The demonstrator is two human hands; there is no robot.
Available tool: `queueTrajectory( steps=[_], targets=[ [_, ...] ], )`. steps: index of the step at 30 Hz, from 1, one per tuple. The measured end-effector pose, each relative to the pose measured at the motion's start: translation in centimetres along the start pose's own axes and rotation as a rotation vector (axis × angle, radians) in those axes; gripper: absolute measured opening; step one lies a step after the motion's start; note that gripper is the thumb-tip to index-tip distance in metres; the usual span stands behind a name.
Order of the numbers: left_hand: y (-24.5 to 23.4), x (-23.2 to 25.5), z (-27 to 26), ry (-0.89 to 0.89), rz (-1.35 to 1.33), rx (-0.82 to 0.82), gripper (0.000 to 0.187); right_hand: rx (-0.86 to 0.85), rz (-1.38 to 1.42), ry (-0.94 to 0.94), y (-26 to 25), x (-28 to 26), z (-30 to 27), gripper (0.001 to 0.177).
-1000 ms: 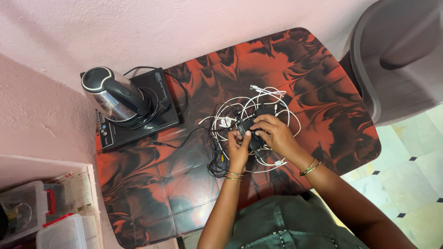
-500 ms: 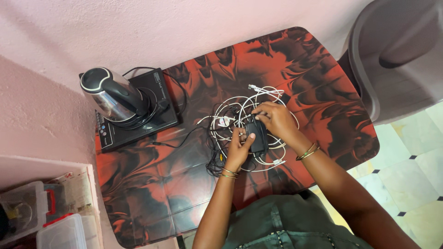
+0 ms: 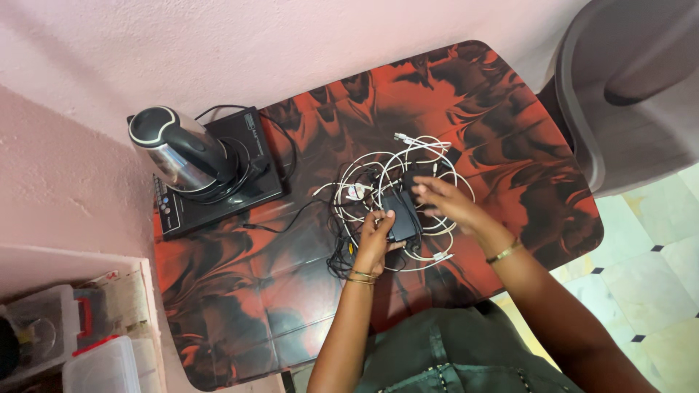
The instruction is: The person untangles a pile of white and black charging cables and adapters on a table. They separate the cables, coil some of them, and place the adapters on the table surface.
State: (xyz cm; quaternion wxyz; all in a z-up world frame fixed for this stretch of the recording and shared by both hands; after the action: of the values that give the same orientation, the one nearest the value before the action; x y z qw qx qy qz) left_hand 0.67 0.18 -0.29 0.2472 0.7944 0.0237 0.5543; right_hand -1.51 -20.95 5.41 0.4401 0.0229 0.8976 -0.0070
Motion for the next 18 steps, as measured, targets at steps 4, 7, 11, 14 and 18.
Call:
queueTrajectory(
  steps=[4,7,11,14,18],
  targets=[
    [1.5,-0.2,0.5,-0.007,0.008,0.041,0.035,-0.01,0.078,0.144,-0.1,2.1,-1.2,0.061],
    [3.9,-0.4,0.9,0.06,0.111,0.062,0.038,0.001,0.115,0.077,-1.1,2.6,-1.2,0.059],
    [8.1,0.0,2.3,0.147,0.146,0.095,0.039,-0.026,0.234,0.065,-5.3,1.7,-0.4,0.054],
    [11.7,-0.1,3.9,0.19,0.173,0.065,0.039,-0.073,0.273,0.066,-9.4,0.9,0.2,0.053],
    [16.9,-0.8,7.6,0.212,0.137,0.036,0.038,-0.147,0.329,0.093,-16.1,-1.0,1.8,0.047]
  ],
)
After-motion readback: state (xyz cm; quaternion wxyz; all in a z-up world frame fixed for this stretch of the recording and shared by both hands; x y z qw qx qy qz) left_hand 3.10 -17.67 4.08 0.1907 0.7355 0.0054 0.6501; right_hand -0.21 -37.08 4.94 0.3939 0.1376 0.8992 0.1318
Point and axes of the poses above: each hand's wrist, its own z-axis towards the middle knuckle, its own y-axis out of the palm, x = y × z, the point moved 1 cm from there along z, towards the middle knuckle, and after that the axes turned 13 degrees about y, right-handed, at the moved point
